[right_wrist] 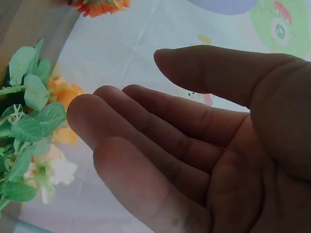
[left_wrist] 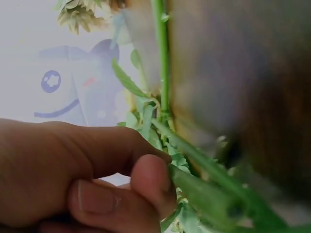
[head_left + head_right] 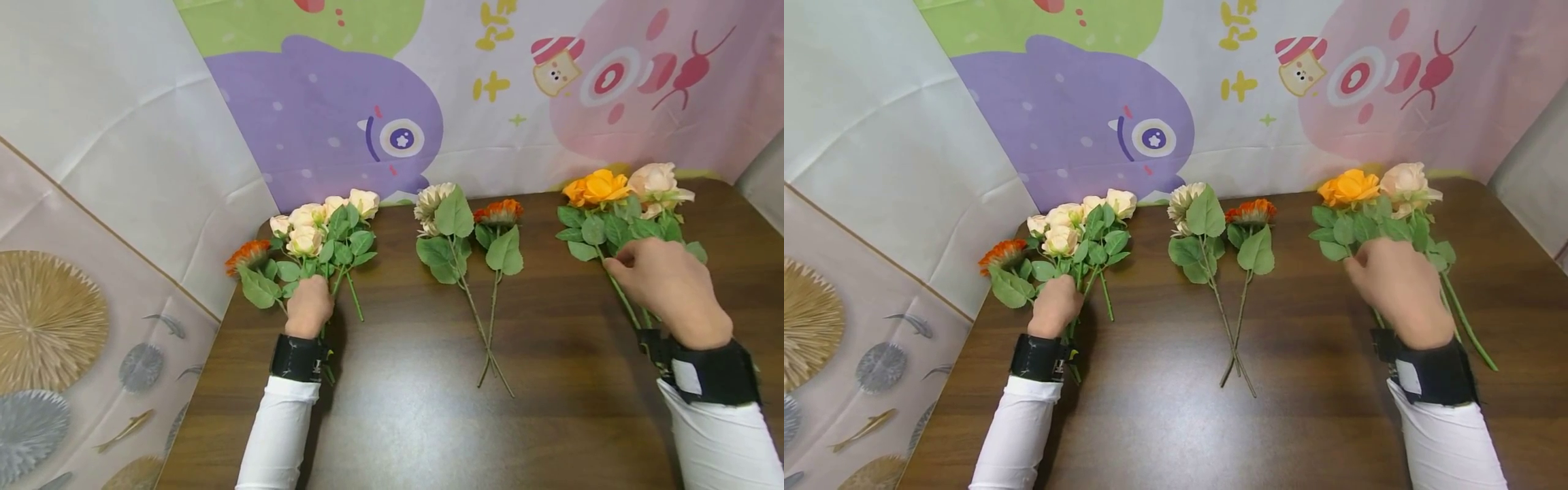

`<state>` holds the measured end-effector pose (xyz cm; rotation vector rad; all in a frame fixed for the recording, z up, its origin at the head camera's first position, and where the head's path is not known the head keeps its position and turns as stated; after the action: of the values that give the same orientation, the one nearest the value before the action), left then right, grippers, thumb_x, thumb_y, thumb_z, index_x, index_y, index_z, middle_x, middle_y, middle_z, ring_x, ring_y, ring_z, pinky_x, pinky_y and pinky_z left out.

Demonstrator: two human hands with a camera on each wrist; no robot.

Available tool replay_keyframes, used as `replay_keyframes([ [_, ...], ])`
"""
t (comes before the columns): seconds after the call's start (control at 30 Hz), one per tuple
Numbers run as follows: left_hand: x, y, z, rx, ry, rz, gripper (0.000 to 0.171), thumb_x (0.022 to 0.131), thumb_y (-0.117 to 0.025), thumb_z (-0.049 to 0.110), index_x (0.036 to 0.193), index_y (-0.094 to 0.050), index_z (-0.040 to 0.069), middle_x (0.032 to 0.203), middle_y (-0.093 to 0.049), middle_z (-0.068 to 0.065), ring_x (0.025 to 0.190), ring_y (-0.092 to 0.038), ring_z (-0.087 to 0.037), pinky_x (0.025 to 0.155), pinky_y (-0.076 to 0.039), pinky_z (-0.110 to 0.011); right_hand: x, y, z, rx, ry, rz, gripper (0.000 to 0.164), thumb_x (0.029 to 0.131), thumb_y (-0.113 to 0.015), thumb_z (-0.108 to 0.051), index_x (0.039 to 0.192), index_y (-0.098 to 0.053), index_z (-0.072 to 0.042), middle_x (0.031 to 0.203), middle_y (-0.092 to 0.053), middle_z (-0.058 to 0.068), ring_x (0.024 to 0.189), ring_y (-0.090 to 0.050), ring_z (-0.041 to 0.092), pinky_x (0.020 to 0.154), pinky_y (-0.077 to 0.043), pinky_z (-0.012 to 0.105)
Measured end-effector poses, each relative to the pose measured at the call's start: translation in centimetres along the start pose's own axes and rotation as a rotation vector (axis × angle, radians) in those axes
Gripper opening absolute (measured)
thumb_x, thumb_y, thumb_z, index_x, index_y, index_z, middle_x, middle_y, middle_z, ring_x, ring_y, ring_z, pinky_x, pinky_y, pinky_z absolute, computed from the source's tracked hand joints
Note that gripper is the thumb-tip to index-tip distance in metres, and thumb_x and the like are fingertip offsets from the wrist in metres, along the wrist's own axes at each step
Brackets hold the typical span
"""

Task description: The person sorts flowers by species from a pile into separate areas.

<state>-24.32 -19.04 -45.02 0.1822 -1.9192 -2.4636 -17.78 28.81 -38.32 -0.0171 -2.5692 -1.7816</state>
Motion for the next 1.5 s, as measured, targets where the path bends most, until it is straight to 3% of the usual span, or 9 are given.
replay_keyframes([
  [0.23,-0.3,0.9,0.3,-0.045,-0.038,0.043,0.026,0.090,-0.056,0.005,0.065,-0.054,0.003,0.073,-0.063,-0.022,0.063,-0.063,-0.036,0.052,-0.050,-0.044,0.0,-0.2,-0.1,0.005,0.016,-0.013,0.030,0.096,-0.059,-0.025,0.092,-0.072,0.001,0.067,-0.062,0.005,0.058,-0.054,0.024,0.045,-0.036,0.035],
  [0.43,-1.1,1.8,1.2,-0.111,-0.099,0.143,0.036,0.082,-0.053,0.000,0.053,-0.037,0.014,0.054,-0.040,-0.004,0.047,-0.043,-0.021,0.044,-0.036,-0.032,0.0,-0.3,-0.7,-0.008,0.035,0.022,0.029,0.095,-0.059,-0.025,0.090,-0.072,0.000,0.067,-0.064,0.007,0.058,-0.056,0.025,0.044,-0.038,0.037],
  [0.63,-2.5,3.2,2.9,-0.195,-0.180,0.233,0.037,0.077,-0.048,-0.003,0.053,-0.028,0.018,0.053,-0.021,0.006,0.046,-0.027,-0.014,0.042,-0.025,-0.027,-0.2,-0.8,-2.3,0.032,0.068,0.040,0.025,0.095,-0.060,-0.021,0.095,-0.072,0.000,0.071,-0.065,0.007,0.057,-0.055,0.022,0.045,-0.037,0.034],
  [0.77,-3.8,3.9,4.6,-0.231,-0.249,0.298,0.031,0.081,-0.048,-0.002,0.060,-0.033,0.015,0.056,-0.024,0.006,0.047,-0.029,-0.013,0.042,-0.025,-0.027,-0.6,-1.4,-4.3,0.064,0.155,0.073,0.021,0.094,-0.064,-0.018,0.097,-0.073,0.000,0.077,-0.070,0.009,0.060,-0.058,0.019,0.050,-0.042,0.036],
  [0.87,-4.8,4.3,6.0,-0.256,-0.320,0.354,0.020,0.086,-0.050,0.000,0.069,-0.044,0.009,0.057,-0.035,0.002,0.047,-0.036,-0.013,0.042,-0.029,-0.027,-1.1,-2.0,-6.3,0.107,0.249,0.109,0.015,0.092,-0.066,-0.014,0.095,-0.074,-0.002,0.077,-0.070,0.006,0.062,-0.058,0.017,0.056,-0.045,0.036],
  [1.03,-6.9,4.5,8.3,-0.357,-0.471,0.432,0.007,0.091,-0.055,0.003,0.085,-0.058,0.001,0.062,-0.059,-0.005,0.047,-0.049,-0.013,0.043,-0.040,-0.026,-2.2,-3.3,-9.6,0.271,0.392,0.099,0.007,0.090,-0.070,-0.009,0.094,-0.076,-0.007,0.078,-0.071,0.001,0.065,-0.058,0.010,0.059,-0.046,0.029],
  [1.17,-8.7,4.1,10.4,-0.477,-0.626,0.449,0.004,0.091,-0.058,0.002,0.089,-0.059,0.000,0.065,-0.065,-0.005,0.046,-0.052,-0.009,0.042,-0.041,-0.020,-3.2,-4.1,-11.6,0.466,0.448,0.039,0.009,0.092,-0.070,-0.009,0.098,-0.076,-0.011,0.084,-0.073,-0.002,0.066,-0.061,0.006,0.059,-0.049,0.024],
  [1.37,-11.7,2.5,13.4,-0.588,-0.792,0.424,0.004,0.090,-0.062,0.000,0.091,-0.058,0.002,0.065,-0.065,-0.001,0.051,-0.056,-0.006,0.048,-0.042,-0.013,-4.3,-5.0,-13.4,0.795,0.430,-0.071,0.014,0.095,-0.067,-0.011,0.106,-0.075,-0.007,0.084,-0.074,0.001,0.070,-0.069,0.010,0.061,-0.057,0.031],
  [1.5,-13.1,1.4,14.5,-0.596,-0.864,0.427,0.007,0.090,-0.061,0.000,0.092,-0.056,0.004,0.068,-0.066,-0.001,0.055,-0.057,-0.005,0.050,-0.041,-0.010,-4.7,-5.7,-14.4,0.903,0.401,-0.095,0.017,0.095,-0.067,-0.012,0.109,-0.073,-0.003,0.091,-0.074,0.006,0.073,-0.070,0.012,0.062,-0.058,0.035],
])
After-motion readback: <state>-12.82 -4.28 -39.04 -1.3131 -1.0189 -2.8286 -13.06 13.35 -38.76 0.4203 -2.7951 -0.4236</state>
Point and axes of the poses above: each hand's wrist, its own x-axis towards the middle knuckle, its own y-axis out of the back of the hand, z = x × y, the point moved 3 cm from there along x, towards the middle knuckle
